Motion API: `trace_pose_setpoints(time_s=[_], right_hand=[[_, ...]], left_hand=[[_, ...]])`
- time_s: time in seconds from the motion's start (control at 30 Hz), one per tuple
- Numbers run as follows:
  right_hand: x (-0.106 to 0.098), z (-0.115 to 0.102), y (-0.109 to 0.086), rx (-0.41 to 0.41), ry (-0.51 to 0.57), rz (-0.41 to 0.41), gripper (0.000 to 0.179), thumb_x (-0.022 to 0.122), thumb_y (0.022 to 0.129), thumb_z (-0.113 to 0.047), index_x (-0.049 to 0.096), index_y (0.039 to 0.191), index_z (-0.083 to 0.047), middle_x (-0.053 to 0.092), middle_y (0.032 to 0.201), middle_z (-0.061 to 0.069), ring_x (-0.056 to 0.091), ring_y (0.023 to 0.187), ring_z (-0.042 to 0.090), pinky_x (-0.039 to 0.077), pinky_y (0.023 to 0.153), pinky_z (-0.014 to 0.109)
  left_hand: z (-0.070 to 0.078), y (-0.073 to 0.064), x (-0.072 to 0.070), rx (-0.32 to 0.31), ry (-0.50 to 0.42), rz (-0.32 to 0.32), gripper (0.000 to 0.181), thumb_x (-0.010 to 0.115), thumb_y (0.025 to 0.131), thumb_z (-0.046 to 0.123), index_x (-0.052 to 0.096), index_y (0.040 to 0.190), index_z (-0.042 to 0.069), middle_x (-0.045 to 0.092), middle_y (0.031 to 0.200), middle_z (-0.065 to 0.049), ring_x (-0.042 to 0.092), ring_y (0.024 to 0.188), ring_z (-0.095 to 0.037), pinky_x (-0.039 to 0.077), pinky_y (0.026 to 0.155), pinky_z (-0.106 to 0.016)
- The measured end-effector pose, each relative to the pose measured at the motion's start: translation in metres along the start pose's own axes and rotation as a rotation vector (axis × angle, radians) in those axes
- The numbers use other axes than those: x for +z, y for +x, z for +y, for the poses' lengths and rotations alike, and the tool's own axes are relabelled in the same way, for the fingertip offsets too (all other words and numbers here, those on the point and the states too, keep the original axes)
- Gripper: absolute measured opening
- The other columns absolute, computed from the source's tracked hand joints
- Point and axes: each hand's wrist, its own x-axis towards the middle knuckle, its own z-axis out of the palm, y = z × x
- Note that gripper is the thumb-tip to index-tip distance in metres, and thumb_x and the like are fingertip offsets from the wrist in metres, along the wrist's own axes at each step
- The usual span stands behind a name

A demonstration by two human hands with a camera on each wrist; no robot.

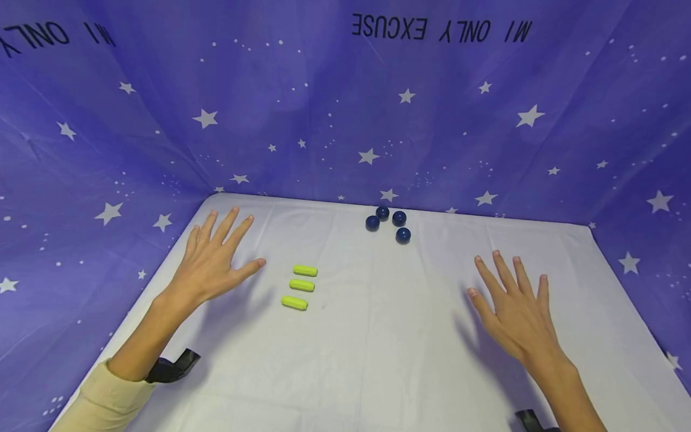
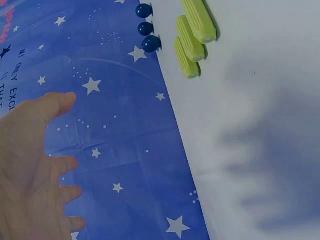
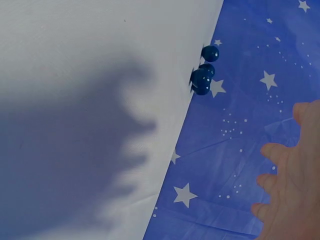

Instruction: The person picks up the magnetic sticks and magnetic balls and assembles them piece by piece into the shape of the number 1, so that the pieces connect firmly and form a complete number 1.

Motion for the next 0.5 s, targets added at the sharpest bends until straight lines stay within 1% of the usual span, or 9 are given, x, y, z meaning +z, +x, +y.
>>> trace_pose_setpoints(time_s=[0.3,0.4,0.5], right_hand=[[0.000,0.002,0.000,0.000,0.006,0.006,0.062,0.046,0.104,-0.041,0.025,0.160,-0.021,0.016,0.164,0.016,0.000,0.150,0.038,-0.015,0.110,0.064],[0.001,0.002,0.001,-0.001,0.024,0.011,0.063,0.048,0.104,-0.041,0.026,0.159,-0.020,0.016,0.164,0.016,0.004,0.149,0.041,-0.012,0.111,0.065],[0.003,0.001,0.003,-0.009,0.056,0.028,0.063,0.051,0.103,-0.039,0.030,0.158,-0.017,0.020,0.162,0.018,0.014,0.147,0.046,-0.004,0.112,0.068]], left_hand=[[0.003,0.001,0.008,0.033,-0.013,0.009,0.084,0.056,0.093,0.061,0.028,0.158,0.016,0.013,0.165,-0.014,0.001,0.149,-0.043,0.001,0.112,-0.068],[0.003,0.001,0.011,0.053,-0.030,0.014,0.082,0.058,0.093,0.057,0.030,0.157,0.015,0.015,0.164,-0.015,0.005,0.148,-0.044,0.005,0.112,-0.068],[0.003,0.001,0.016,0.082,-0.068,0.038,0.077,0.062,0.094,0.049,0.034,0.156,0.013,0.022,0.162,-0.016,0.012,0.147,-0.045,0.012,0.112,-0.068]])
